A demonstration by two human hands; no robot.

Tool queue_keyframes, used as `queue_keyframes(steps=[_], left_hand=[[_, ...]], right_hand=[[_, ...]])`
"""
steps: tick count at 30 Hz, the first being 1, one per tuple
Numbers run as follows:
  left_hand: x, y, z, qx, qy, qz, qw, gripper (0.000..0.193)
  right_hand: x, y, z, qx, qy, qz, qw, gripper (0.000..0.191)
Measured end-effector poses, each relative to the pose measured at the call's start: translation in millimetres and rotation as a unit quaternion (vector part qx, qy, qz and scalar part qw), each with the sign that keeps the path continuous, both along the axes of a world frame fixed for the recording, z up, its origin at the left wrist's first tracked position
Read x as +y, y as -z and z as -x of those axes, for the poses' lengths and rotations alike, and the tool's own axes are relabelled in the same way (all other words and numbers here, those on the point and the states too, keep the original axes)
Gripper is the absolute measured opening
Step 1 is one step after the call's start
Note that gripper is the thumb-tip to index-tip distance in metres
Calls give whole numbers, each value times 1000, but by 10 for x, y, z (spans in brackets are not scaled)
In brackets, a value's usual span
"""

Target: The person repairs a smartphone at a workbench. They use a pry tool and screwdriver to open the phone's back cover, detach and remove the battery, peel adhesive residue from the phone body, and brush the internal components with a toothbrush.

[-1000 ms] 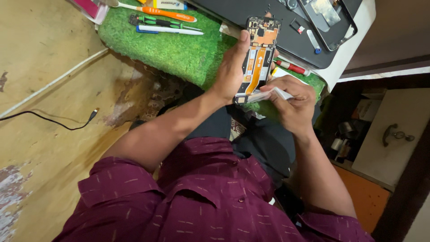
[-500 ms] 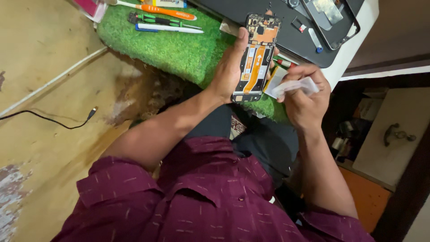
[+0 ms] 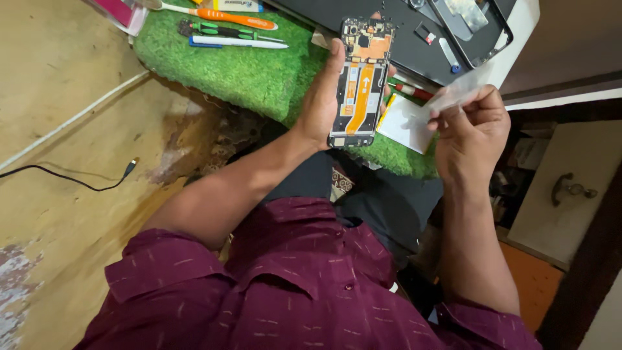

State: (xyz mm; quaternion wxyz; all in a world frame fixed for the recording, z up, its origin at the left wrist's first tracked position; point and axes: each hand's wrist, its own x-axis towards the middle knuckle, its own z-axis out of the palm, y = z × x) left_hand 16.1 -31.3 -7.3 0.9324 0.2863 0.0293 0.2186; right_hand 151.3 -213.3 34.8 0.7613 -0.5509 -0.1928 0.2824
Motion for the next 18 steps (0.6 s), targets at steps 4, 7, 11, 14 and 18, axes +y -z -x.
queue_keyframes(steps=[4,7,11,14,18], left_hand=[[4,-10,13,-18,-6,-5,1000,73],[2,5,10,-28,-3,11,1000,74],[-10,43,11,-24,2,33,999,76],[4,44,25,-35,8,70,997,73],[218,11,101,-84,17,103,991,78]], right_hand=[[0,-6,8,-20,14,32,999,12],[-26,-13,7,-127,16,60,990,10],[-99,-112,-59,-228,27,136,964,10],[-62,-144,-81,-193,0,162,968,5],[50,-74,33,-169,-66,143,973,11]])
